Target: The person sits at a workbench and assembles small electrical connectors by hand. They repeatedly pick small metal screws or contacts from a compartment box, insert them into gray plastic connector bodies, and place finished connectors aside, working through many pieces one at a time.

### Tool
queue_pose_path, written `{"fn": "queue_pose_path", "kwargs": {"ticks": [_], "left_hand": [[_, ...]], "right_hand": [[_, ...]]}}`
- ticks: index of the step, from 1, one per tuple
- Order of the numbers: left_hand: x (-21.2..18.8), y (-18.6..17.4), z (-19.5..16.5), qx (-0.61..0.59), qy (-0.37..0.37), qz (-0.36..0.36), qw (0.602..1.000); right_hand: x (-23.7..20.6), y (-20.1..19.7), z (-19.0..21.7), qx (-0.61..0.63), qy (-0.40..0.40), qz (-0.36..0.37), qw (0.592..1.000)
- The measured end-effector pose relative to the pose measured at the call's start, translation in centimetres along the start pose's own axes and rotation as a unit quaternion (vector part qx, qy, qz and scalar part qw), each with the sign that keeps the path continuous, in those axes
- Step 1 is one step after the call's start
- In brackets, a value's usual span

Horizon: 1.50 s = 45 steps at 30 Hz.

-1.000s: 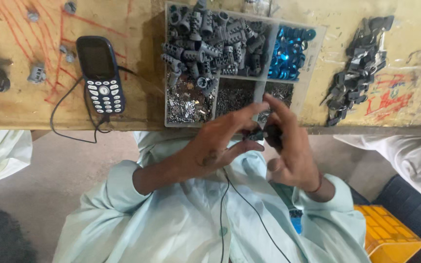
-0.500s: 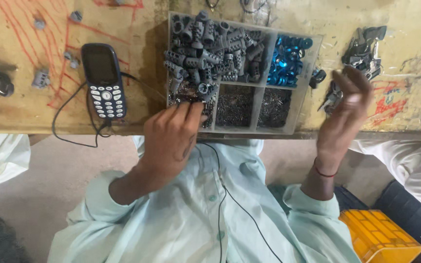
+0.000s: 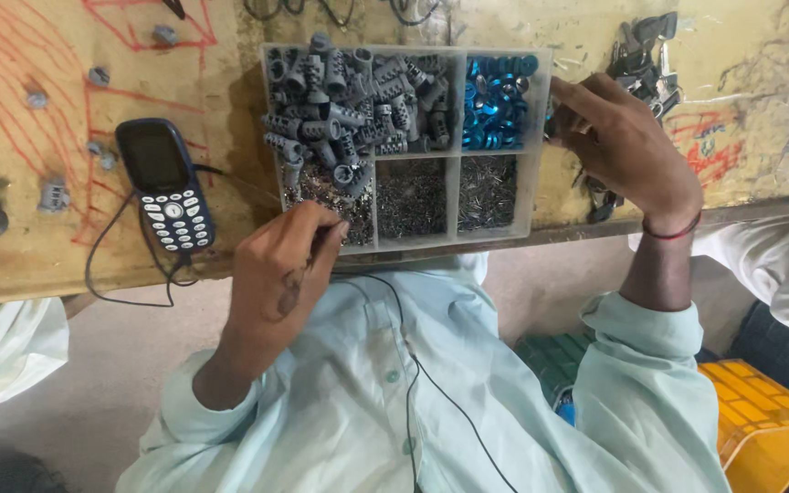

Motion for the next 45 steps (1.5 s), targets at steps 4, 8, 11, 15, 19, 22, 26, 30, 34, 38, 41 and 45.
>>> {"fn": "queue_pose_path", "kwargs": {"ticks": [4,8,11,15,19,22,26,30,34,38,41,45], "left_hand": [[0.1,-0.3,-0.2,0.014,0.02,-0.012,1.0],[0.1,-0.6,-0.1,0.006,-0.006,-0.008,1.0],[0.1,-0.8,-0.1,0.008,-0.015,-0.009,1.0],[0.1,-0.8,-0.1,0.012,-0.024,-0.004,1.0],[0.3,-0.7,-0.3,0.04,-0.015,-0.002,0.999],[0.4,-0.8,-0.7,0.04,-0.017,0.008,0.999],[0.3,-0.8,-0.6,0.005,-0.037,0.011,0.999],[-0.2,-0.4,0.2,-0.054,-0.066,-0.018,0.996],[-0.3,0.2,-0.2,-0.126,-0.018,-0.023,0.992],[-0.1,1.0,-0.6,-0.142,0.002,-0.039,0.989],[-0.4,1.3,-0.6,-0.176,-0.042,-0.047,0.982],[-0.3,3.0,-0.2,-0.237,-0.116,-0.029,0.964]], "right_hand": [[-0.8,0.1,-1.0,-0.004,-0.014,0.018,1.0],[-1.5,0.0,-0.3,-0.035,-0.045,0.005,0.998],[-1.8,0.0,0.5,-0.013,-0.051,-0.029,0.998],[-2.6,0.2,1.0,-0.048,-0.077,-0.04,0.995],[-2.5,0.9,-0.7,-0.033,-0.033,-0.023,0.999],[-1.7,1.3,-1.9,-0.036,-0.02,-0.01,0.999],[-0.9,-0.6,0.6,-0.048,-0.047,-0.049,0.997],[-1.0,-2.2,6.8,-0.037,-0.002,-0.097,0.995],[-0.3,3.2,14.0,0.017,-0.16,-0.049,0.986],[0.0,6.7,13.5,-0.059,-0.169,-0.03,0.983],[-1.2,6.7,12.0,0.01,-0.099,-0.005,0.995],[-2.2,6.1,11.0,0.14,-0.018,-0.025,0.99]]}}
Point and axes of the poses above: each hand's wrist, its own x-axis towards the middle knuckle, its own y-axis out of the palm, z = x × y, the point moved 6 cm from there along x, towards the middle knuckle, and after that the axes turned 14 degrees about -z, right-handed, at the moved point
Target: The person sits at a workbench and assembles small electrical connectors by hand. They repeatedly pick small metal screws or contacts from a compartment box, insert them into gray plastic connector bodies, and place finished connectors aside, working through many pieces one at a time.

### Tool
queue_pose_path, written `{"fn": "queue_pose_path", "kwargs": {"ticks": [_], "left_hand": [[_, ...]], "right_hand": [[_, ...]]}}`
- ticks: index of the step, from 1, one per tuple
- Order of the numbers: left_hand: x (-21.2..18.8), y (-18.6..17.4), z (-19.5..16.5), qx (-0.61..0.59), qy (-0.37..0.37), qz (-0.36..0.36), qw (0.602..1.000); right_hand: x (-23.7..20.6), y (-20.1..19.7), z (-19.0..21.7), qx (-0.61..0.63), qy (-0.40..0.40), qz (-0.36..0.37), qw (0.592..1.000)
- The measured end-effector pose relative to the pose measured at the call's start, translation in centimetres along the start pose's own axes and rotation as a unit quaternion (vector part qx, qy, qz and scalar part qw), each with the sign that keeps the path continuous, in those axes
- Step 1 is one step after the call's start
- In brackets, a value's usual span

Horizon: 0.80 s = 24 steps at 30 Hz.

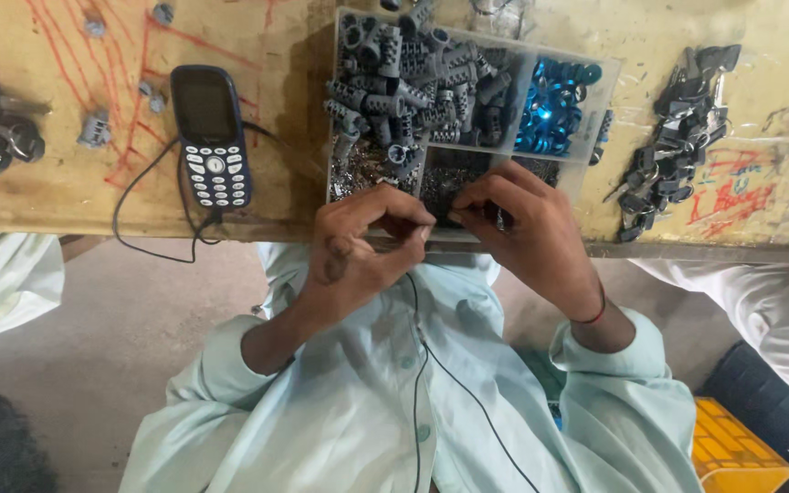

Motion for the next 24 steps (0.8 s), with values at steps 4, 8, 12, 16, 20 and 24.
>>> {"fn": "queue_pose_path", "kwargs": {"ticks": [4,8,12,16,20,24], "left_hand": [[-0.1,0.6,-0.6,-0.02,0.064,0.007,0.998],[-0.1,0.7,-0.4,-0.002,0.052,0.008,0.999],[-0.1,1.7,0.5,-0.069,-0.022,0.038,0.997],[-0.5,2.1,0.1,-0.058,0.04,0.0,0.998],[-1.1,2.3,0.4,-0.083,0.032,-0.004,0.996],[-1.5,2.3,-0.2,-0.047,0.074,-0.024,0.996]], "right_hand": [[-0.8,0.6,-2.3,0.159,0.138,-0.013,0.977],[-2.4,1.3,-4.6,0.305,0.256,-0.025,0.917],[-3.9,1.6,-5.3,0.399,0.314,-0.033,0.861],[-4.2,2.3,-4.7,0.477,0.302,-0.027,0.825],[-4.1,2.9,-4.6,0.489,0.264,-0.051,0.83],[-4.4,3.7,-4.5,0.52,0.259,-0.094,0.809]]}}
Point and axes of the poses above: each hand's wrist, its own x-axis towards the middle knuckle, its own y-axis out of the palm, z = x × y, the point moved 6 cm from there along x, towards the middle knuckle, and after that the axes turned 14 degrees about -z, right-handed, at the moved point
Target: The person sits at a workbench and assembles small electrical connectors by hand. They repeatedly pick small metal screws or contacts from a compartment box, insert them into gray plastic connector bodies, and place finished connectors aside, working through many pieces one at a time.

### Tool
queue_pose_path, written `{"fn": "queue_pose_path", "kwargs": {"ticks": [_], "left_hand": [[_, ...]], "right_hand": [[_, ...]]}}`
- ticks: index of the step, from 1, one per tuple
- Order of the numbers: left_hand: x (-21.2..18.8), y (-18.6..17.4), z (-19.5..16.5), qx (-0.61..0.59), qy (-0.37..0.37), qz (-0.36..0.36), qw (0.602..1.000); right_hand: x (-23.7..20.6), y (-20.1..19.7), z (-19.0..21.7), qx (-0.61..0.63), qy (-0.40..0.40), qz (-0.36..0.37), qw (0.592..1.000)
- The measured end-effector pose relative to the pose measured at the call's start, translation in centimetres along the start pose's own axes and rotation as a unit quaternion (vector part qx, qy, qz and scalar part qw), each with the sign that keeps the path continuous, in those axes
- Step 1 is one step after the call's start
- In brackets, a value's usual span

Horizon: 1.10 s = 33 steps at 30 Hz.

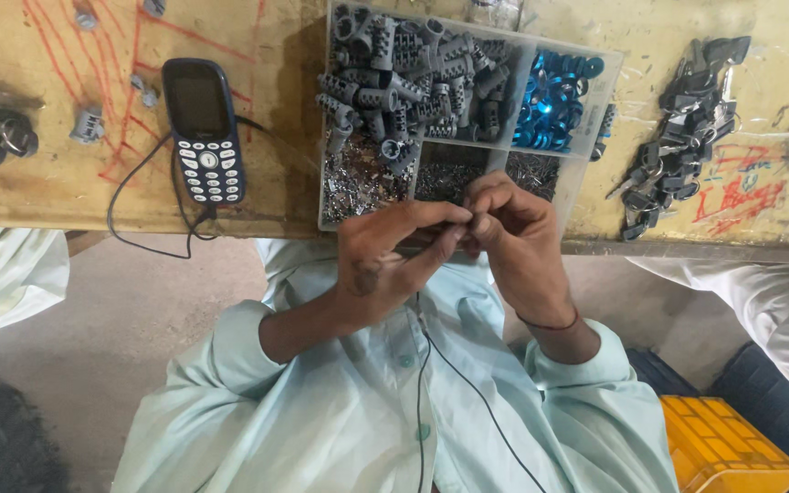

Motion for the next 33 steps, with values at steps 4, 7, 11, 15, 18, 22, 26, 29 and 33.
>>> {"fn": "queue_pose_path", "kwargs": {"ticks": [4,7,11,15,18,22,26,29,33], "left_hand": [[-0.3,0.1,-0.7,0.045,0.045,-0.021,0.998],[-0.7,0.1,-1.9,0.09,0.163,0.002,0.983],[-1.1,0.0,-1.6,0.095,0.183,0.009,0.978],[-1.7,0.6,1.7,-0.11,-0.118,-0.033,0.986],[-1.9,1.2,3.0,-0.226,-0.231,-0.014,0.946],[-0.8,0.9,3.8,-0.257,-0.282,0.079,0.921],[-0.5,0.9,3.8,-0.277,-0.315,0.187,0.888],[-0.8,0.5,3.5,-0.228,-0.308,0.181,0.906],[-0.2,0.3,3.4,-0.187,-0.3,0.118,0.928]], "right_hand": [[-0.3,0.3,-0.2,-0.033,-0.027,-0.021,0.999],[-0.3,0.4,0.4,-0.03,-0.035,-0.014,0.999],[-0.7,0.4,1.4,-0.118,-0.075,-0.038,0.989],[-2.0,1.6,3.2,-0.283,-0.269,-0.096,0.916],[-2.6,2.3,4.0,-0.335,-0.325,-0.126,0.875],[-1.6,2.5,4.2,-0.201,-0.24,-0.007,0.95],[-0.6,2.9,2.8,-0.02,0.055,0.136,0.989],[-0.5,2.7,3.6,-0.059,0.087,0.137,0.985],[-0.1,0.7,7.4,-0.6,-0.201,0.026,0.774]]}}
Point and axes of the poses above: each hand's wrist, its own x-axis towards the middle knuckle, its own y-axis out of the palm, z = x × y, the point moved 6 cm from there along x, towards the middle knuckle, and after that the axes turned 14 degrees about -z, right-handed, at the moved point
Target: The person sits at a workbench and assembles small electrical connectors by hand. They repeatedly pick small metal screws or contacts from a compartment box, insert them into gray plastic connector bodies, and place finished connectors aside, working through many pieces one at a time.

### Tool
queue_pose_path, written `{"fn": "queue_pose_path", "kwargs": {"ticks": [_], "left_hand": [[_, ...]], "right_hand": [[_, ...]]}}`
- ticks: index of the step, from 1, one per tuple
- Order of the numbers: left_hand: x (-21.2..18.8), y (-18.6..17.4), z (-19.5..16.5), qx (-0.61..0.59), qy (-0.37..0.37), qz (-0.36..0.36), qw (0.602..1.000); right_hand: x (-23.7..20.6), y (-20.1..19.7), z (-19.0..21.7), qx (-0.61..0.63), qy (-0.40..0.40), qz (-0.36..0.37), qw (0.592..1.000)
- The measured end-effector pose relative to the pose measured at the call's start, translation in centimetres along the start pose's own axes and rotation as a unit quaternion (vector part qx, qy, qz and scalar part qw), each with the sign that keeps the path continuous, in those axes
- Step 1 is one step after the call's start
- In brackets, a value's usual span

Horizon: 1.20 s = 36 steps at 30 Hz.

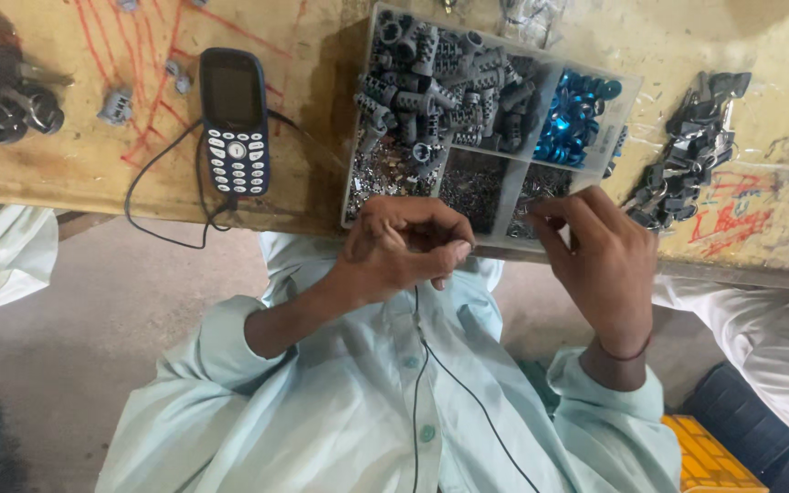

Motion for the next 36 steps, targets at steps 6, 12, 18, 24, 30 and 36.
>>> {"fn": "queue_pose_path", "kwargs": {"ticks": [6,12,18,24,30,36], "left_hand": [[0.3,0.8,-0.6,0.025,0.042,-0.025,0.999],[-0.4,1.1,-1.0,0.063,0.073,-0.02,0.995],[-0.9,1.8,-2.2,0.13,0.16,-0.024,0.978],[-1.1,1.4,-2.3,0.127,0.146,-0.013,0.981],[-2.3,2.2,-3.3,0.252,0.328,-0.057,0.909],[-1.0,1.4,-1.5,0.082,0.136,-0.046,0.986]], "right_hand": [[-0.2,-0.3,-1.9,-0.155,-0.047,-0.028,0.986],[-0.2,-1.2,-0.7,0.125,0.023,-0.066,0.99],[-1.7,0.2,2.6,0.236,-0.065,-0.159,0.956],[-2.2,3.5,-0.3,0.438,0.093,-0.023,0.894],[-3.3,5.3,1.2,0.537,0.123,-0.093,0.829],[-3.5,3.5,1.2,0.412,0.054,-0.142,0.898]]}}
Point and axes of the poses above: each hand's wrist, its own x-axis towards the middle knuckle, its own y-axis out of the palm, z = x × y, the point moved 6 cm from there along x, towards the middle knuckle, and after that the axes turned 14 degrees about -z, right-handed, at the moved point
